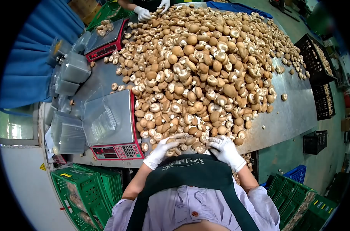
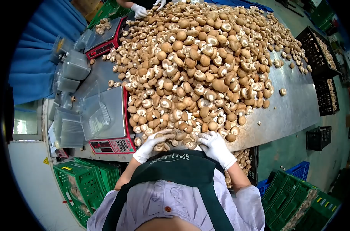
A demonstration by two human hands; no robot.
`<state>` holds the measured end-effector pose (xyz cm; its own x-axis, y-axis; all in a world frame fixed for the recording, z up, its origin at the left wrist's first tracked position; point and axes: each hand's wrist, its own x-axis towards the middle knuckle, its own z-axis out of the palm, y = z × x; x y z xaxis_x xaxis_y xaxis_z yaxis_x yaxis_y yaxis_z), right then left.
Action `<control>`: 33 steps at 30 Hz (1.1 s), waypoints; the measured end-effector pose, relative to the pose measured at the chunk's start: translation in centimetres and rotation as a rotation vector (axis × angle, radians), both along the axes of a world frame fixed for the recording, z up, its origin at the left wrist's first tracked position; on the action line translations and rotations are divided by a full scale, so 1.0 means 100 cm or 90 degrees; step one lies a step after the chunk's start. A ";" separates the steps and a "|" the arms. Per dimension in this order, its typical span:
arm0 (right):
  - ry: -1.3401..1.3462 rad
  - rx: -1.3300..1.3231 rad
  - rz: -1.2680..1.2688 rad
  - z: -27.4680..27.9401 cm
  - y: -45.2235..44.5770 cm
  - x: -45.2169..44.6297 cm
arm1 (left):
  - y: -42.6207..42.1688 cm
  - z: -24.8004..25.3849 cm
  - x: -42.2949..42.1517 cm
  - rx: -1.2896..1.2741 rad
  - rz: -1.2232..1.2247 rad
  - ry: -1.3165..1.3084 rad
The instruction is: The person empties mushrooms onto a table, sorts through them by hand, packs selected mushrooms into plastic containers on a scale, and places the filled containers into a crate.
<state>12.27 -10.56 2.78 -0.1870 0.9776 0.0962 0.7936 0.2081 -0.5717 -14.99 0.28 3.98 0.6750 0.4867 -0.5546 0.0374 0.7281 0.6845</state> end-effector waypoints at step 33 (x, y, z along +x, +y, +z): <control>-0.028 0.132 -0.171 -0.004 0.055 -0.007 | 0.006 0.011 -0.017 0.855 0.003 0.481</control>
